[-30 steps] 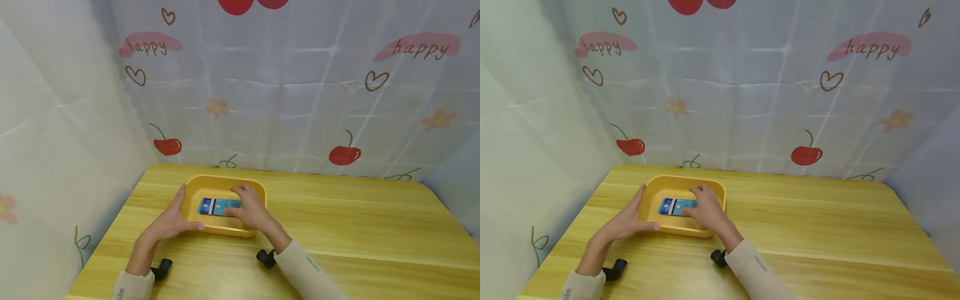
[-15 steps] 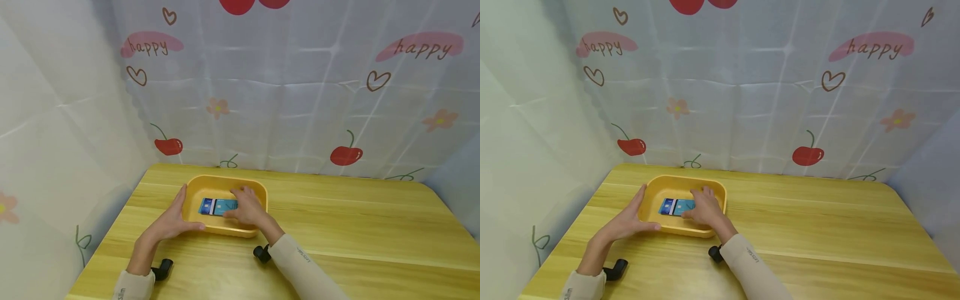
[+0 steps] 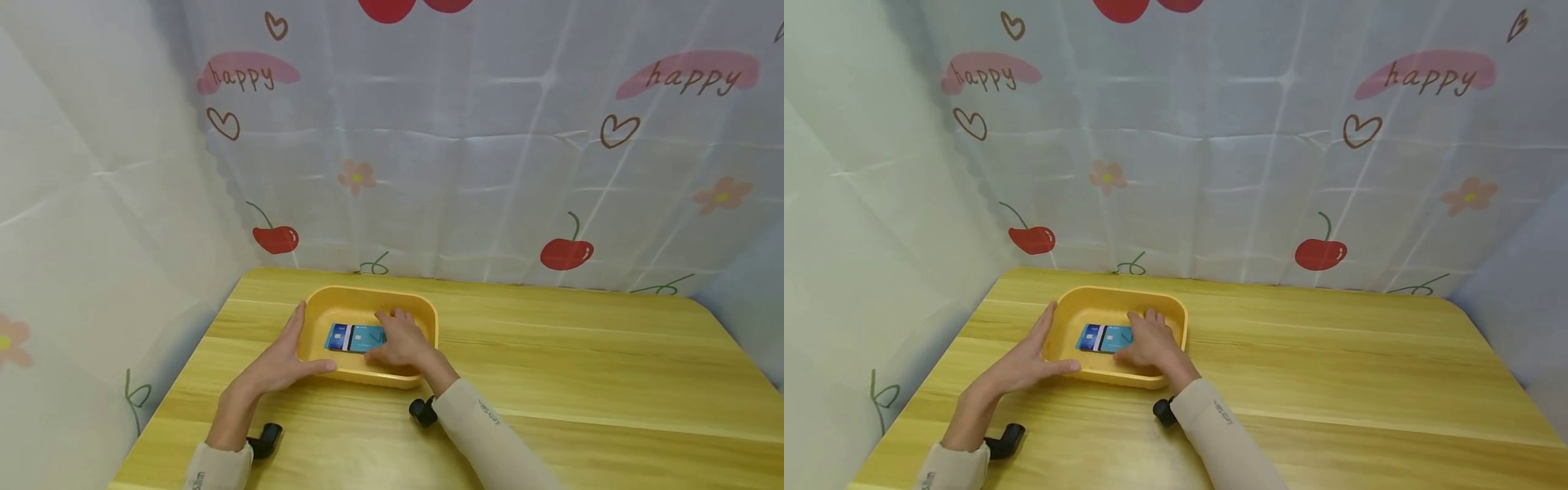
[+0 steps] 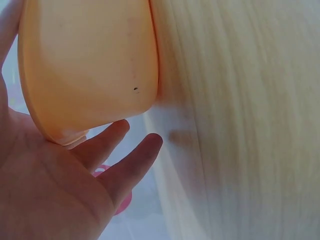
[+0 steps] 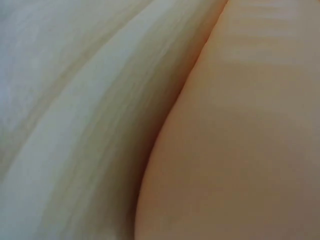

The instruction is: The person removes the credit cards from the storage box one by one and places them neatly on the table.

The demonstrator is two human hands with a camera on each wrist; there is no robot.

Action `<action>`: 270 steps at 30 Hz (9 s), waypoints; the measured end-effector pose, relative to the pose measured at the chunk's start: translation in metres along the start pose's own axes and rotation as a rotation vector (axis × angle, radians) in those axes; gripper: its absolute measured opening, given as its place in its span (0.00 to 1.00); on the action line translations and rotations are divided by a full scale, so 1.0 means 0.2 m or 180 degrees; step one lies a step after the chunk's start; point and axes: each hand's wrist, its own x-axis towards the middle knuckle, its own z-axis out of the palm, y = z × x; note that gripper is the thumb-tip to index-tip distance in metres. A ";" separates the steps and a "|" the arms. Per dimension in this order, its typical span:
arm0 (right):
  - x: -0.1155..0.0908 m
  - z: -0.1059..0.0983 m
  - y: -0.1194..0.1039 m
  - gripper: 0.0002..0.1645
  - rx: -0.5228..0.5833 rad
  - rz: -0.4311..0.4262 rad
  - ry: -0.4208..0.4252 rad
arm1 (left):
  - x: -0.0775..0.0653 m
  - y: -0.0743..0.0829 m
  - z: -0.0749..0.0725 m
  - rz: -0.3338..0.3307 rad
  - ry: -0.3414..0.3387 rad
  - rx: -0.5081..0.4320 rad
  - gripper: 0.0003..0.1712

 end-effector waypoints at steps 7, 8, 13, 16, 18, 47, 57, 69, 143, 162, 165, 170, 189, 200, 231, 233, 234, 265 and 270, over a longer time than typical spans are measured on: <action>0.00 0.00 -0.01 0.48 -0.0426 0.0034 -0.0055 | 0.00 0.01 0.00 -0.0048 0.0003 -0.0058 0.74; 0.00 0.01 -0.02 0.46 -0.0476 0.0038 -0.0060 | 0.00 0.01 0.00 -0.0049 0.0000 -0.0061 0.74; 0.00 0.01 -0.01 0.38 -0.0572 0.0031 -0.0028 | 0.00 0.01 0.00 -0.0045 0.0002 -0.0071 0.74; 0.00 0.02 -0.01 0.35 -0.0584 0.0015 0.0026 | 0.00 0.01 0.00 -0.0038 0.0007 -0.0080 0.74; 0.00 0.02 0.00 0.34 -0.0607 0.0005 0.0059 | 0.01 0.01 0.01 -0.0033 0.0008 -0.0091 0.74; 0.00 0.02 0.01 0.38 -0.0351 0.0000 0.0214 | 0.01 0.03 0.01 -0.0038 0.0020 -0.0027 0.75; 0.01 0.02 0.02 0.37 -0.0280 -0.0090 0.0222 | 0.02 0.03 0.00 -0.0067 0.0005 0.0007 0.75; -0.01 0.01 0.01 0.36 -0.0025 -0.0325 0.0287 | 0.02 0.02 0.01 -0.0059 0.0014 -0.0003 0.74; -0.57 -0.31 0.54 0.36 0.0570 0.0008 0.1243 | 0.00 0.01 0.00 -0.0083 -0.0002 0.0031 0.75; -0.49 -0.29 0.64 0.34 0.0139 0.0041 0.0650 | 0.01 0.01 0.01 -0.0065 -0.0019 -0.0028 0.75; -0.49 -0.29 0.65 0.34 0.0092 0.0072 0.0624 | 0.01 0.01 0.01 -0.0066 -0.0022 -0.0025 0.75; -0.46 -0.28 0.65 0.33 -0.0041 0.0097 0.0625 | 0.01 0.01 0.00 -0.0064 -0.0003 0.0009 0.75; -0.45 -0.27 0.66 0.31 -0.0013 0.0076 0.0601 | 0.01 0.01 0.00 -0.0026 0.0024 -0.0013 0.74; -0.44 -0.28 0.66 0.29 -0.0009 0.0050 0.0599 | 0.01 0.01 0.00 -0.0077 0.0028 -0.0001 0.74; -0.45 -0.29 0.62 0.40 0.0170 0.0014 0.0508 | 0.01 0.01 0.00 -0.0038 0.0029 -0.0105 0.74; -0.45 -0.30 0.61 0.40 0.0271 0.0057 0.0463 | 0.01 0.01 0.00 -0.0033 0.0026 -0.0102 0.74; -0.45 -0.30 0.60 0.41 0.0337 0.0079 0.0439 | 0.01 0.01 0.00 -0.0029 0.0022 -0.0093 0.74; -0.49 -0.28 0.20 0.31 0.1034 -0.0503 0.1012 | 0.01 0.00 0.00 -0.0023 0.0017 -0.0081 0.75; -0.46 -0.22 0.15 0.31 0.1105 -0.0580 0.1081 | 0.01 0.00 -0.01 0.0007 0.0015 -0.0088 0.74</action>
